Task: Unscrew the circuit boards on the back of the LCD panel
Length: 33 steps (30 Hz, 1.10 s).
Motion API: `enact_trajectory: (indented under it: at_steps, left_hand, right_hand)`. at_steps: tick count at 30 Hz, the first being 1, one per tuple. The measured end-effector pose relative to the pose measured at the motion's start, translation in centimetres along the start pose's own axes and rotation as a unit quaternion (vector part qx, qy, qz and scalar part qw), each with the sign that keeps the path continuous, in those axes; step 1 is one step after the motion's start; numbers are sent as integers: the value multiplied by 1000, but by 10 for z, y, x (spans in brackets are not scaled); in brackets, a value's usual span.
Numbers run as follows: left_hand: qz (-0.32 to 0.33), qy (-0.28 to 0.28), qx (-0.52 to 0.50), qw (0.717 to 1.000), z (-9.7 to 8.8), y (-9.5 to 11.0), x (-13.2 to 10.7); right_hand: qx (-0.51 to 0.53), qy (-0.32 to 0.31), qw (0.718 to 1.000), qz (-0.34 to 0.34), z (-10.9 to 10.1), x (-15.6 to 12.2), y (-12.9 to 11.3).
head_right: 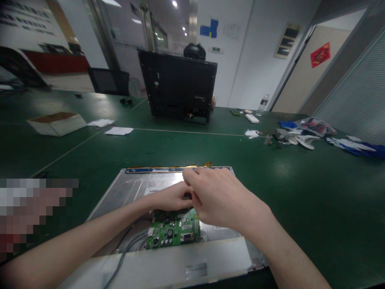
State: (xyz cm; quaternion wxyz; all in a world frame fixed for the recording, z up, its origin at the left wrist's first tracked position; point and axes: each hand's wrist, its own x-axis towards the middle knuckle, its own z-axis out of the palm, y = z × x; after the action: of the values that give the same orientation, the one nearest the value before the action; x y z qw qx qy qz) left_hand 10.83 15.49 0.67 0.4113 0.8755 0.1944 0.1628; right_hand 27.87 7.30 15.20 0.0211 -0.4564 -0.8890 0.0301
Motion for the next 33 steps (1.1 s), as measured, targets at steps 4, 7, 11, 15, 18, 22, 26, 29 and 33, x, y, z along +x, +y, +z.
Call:
enact_trajectory:
  at_steps: [4, 7, 11, 15, 18, 22, 26, 29, 33]
  left_hand:
    - [-1, 2, -16, 1000, 1, -1, 0]
    - [-4, 2, -19, 1000, 1, -1, 0]
    - [1, 1, -25, 1000, 1, -1, -1]
    - [-4, 1, -23, 1000, 0, 1, -1]
    - [3, 4, -24, 1000, 0, 1, -1]
    - [4, -11, -32, 999, -2, 3, -1]
    - [-15, 1, -22, 1000, -2, 5, -2]
    - [-13, 1, -23, 1000, -1, 6, -2]
    - [-3, -3, -21, 1000, -2, 4, -1]
  right_hand:
    - [-32, 15, 999, 21, 3, 0, 2]
    - [-62, 31, 997, 43, 6, 2, 4]
    - [-83, 42, 994, 49, 6, 5, 4]
    - [-61, 36, 997, 36, 4, 5, 1]
    - [-54, 31, 997, 39, 2, 3, 0]
    - [-109, 26, 990, 82, 1, 6, 1]
    - [-145, 22, 983, 113, 1, 12, 3]
    - [-142, 23, 984, 107, 1, 11, 4]
    - [-78, 26, 995, 55, -2, 3, 5]
